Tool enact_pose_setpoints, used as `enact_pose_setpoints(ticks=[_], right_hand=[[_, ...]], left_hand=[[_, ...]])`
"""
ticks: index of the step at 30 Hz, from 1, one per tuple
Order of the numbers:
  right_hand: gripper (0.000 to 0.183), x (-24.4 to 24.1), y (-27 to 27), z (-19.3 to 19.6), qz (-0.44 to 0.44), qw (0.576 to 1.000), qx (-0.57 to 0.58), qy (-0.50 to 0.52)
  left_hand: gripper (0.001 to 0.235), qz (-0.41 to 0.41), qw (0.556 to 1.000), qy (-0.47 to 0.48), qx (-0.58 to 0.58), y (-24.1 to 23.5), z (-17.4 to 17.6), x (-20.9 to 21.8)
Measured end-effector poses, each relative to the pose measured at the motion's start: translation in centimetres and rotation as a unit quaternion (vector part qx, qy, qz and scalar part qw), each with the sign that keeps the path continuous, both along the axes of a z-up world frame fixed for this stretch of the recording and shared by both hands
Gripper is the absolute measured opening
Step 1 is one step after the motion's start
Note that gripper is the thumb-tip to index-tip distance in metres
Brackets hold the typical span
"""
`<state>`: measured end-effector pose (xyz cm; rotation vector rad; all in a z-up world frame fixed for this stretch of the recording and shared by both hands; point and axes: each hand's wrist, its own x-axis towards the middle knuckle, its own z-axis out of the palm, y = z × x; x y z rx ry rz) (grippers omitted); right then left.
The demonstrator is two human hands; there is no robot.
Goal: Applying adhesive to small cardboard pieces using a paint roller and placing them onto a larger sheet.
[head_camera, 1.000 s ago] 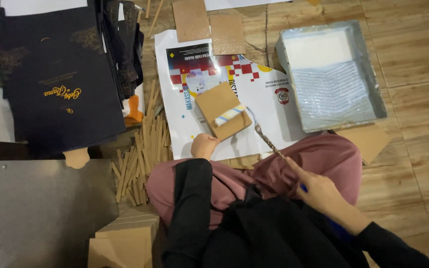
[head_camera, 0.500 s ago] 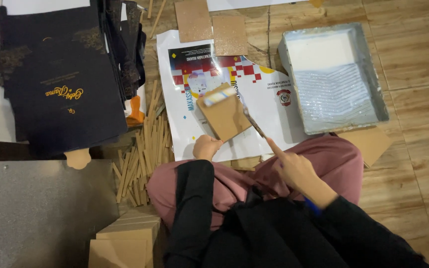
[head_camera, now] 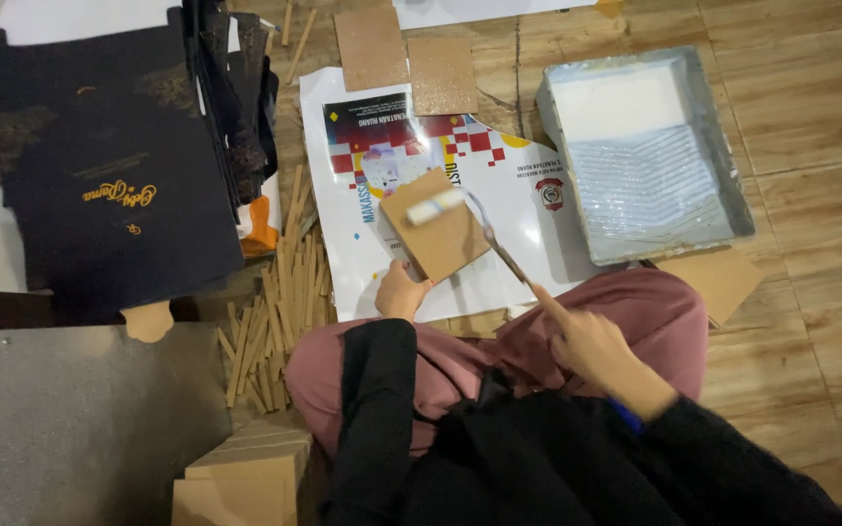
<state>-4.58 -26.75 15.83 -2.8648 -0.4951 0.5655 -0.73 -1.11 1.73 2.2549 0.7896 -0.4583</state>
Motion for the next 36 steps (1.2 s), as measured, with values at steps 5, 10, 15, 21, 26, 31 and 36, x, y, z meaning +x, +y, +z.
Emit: enact_pose_setpoints(ticks=[5, 10, 15, 21, 26, 31, 36], right_hand=[[0.077, 4.1, 2.8, -0.7, 0.013, 1.0, -0.006, 0.001], [0.079, 1.2, -0.3, -1.3, 0.015, 1.0, -0.016, -0.008], [0.078, -4.7, -5.5, 1.1, -0.012, 0.994, -0.081, 0.077], [0.078, -4.8, -6.2, 7.0, -0.115, 0.961, -0.105, 0.228], [0.08, -4.0, -5.3, 5.1, -0.054, 0.988, -0.054, 0.132], [0.076, -0.5, -1.2, 0.9, 0.043, 0.982, -0.153, 0.104], [0.082, 3.6, 2.7, -2.8, 0.11, 0.985, -0.13, -0.037]], left_hand=[[0.055, -0.004, 1.0, -0.01, -0.009, 0.3, -0.8, 0.1], [0.052, -0.019, 1.0, -0.008, -0.001, 0.2, -0.5, 0.3], [0.058, -0.011, 1.0, 0.017, -0.001, 0.1, 0.6, 0.5], [0.052, -0.043, 0.999, -0.005, 0.007, 0.2, -0.7, 0.3], [0.052, -0.047, 0.999, 0.019, 0.011, 0.3, -0.6, 0.3], [0.05, -0.075, 0.993, 0.09, -0.018, 0.2, -2.0, 0.5], [0.046, -0.078, 0.992, 0.104, -0.003, 0.6, -4.1, 0.8]])
